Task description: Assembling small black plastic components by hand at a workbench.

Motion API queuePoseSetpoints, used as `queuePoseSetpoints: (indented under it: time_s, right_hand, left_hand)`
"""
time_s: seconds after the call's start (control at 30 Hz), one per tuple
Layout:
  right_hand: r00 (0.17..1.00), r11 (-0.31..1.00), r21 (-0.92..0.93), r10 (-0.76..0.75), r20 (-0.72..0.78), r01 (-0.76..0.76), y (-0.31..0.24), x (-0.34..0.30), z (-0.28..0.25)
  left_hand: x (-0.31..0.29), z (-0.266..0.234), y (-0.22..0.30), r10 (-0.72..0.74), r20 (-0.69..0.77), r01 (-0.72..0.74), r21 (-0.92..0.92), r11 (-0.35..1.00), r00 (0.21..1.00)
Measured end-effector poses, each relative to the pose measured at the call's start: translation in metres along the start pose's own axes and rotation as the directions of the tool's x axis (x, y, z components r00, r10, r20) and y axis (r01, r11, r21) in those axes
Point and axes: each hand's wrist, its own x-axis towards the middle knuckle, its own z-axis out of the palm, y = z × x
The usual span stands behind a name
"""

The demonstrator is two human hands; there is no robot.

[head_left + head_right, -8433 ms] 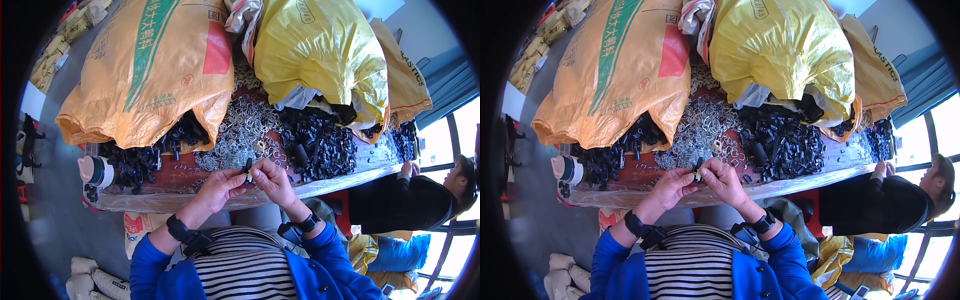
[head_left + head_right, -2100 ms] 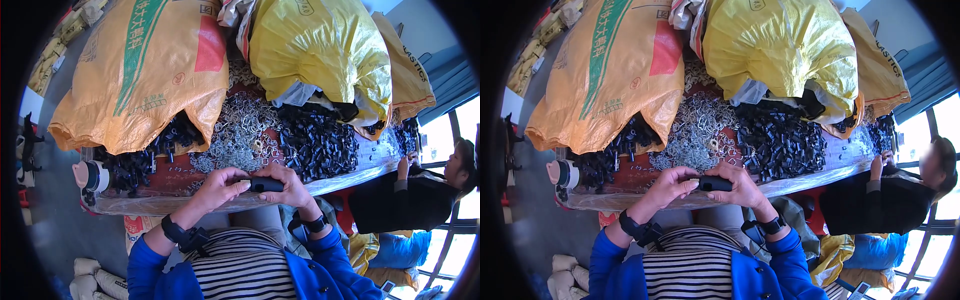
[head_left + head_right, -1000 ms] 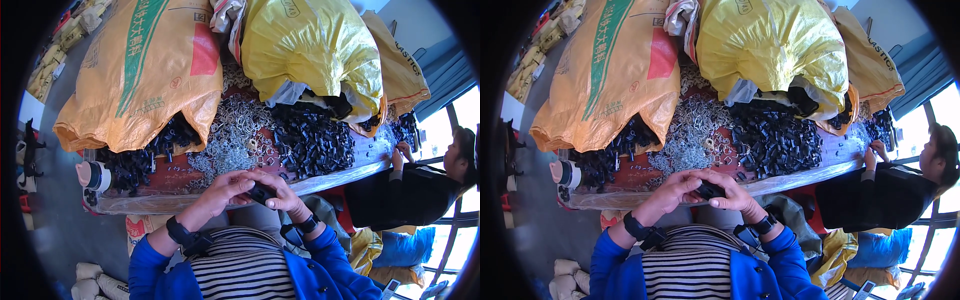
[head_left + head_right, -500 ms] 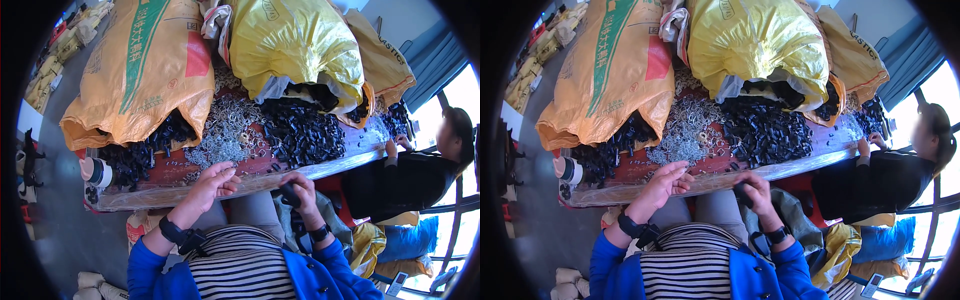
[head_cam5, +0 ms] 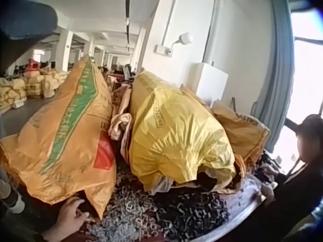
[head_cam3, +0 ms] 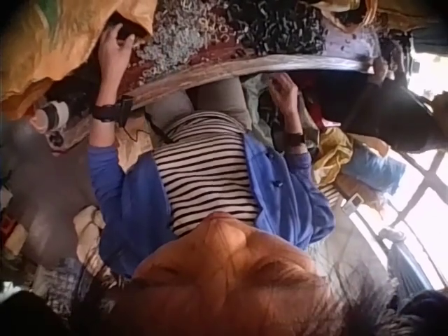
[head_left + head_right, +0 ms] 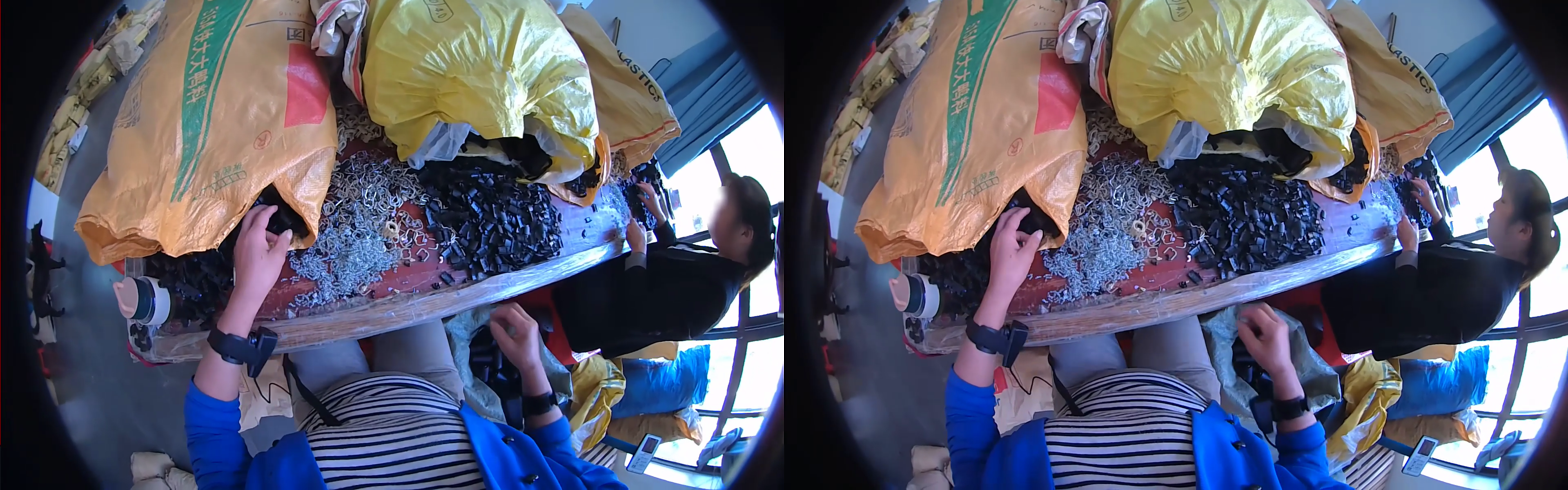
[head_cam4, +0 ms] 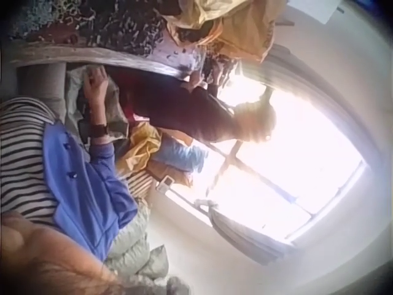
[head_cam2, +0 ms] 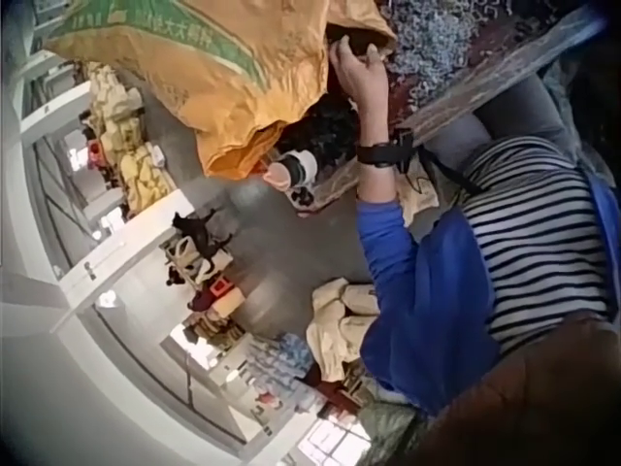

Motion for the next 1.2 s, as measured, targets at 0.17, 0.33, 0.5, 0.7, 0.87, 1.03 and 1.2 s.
queuePoseSetpoints:
  time_s: [0.17,0.33,0.5,0.7,0.87,1.03,1.2]
  right_hand:
    - [0.942,0.95,0.035,-0.312,0.121,0.31,-0.044,0.071,0.049]
    - [0.879,0.858,-0.209,-0.429,0.21,0.469,-0.054,0.094,0.085]
    - [0.87,0.845,-0.232,-0.429,0.241,0.481,-0.053,0.098,0.095]
    - [0.893,0.847,-0.294,-0.388,0.228,0.443,-0.046,0.094,0.098]
    - [0.897,0.92,0.005,-0.384,0.218,0.392,-0.064,0.087,0.088]
    - [0.844,0.711,0.682,-0.251,0.473,-0.171,-0.078,0.076,0.091]
    - [0.862,0.526,0.818,-0.279,0.424,-0.233,-0.093,0.071,0.092]
  left_hand:
    - [0.01,-0.001,-0.007,0.063,0.031,-0.067,0.166,0.984,0.998]
    - [0.012,0.003,-0.02,0.302,0.006,-0.289,0.307,0.907,0.953]
    - [0.008,-0.002,-0.023,0.268,0.009,-0.267,0.128,0.955,0.963]
    - [-0.01,-0.013,-0.006,0.033,0.032,-0.026,-0.194,0.981,0.999]
    - [-0.031,-0.015,0.023,0.073,0.021,-0.063,-0.313,0.948,0.997]
    - [-0.055,0.015,0.069,0.27,0.208,-0.143,-0.478,0.866,0.94]
    - [-0.059,0.028,0.082,0.275,0.371,0.009,-0.609,0.793,0.887]
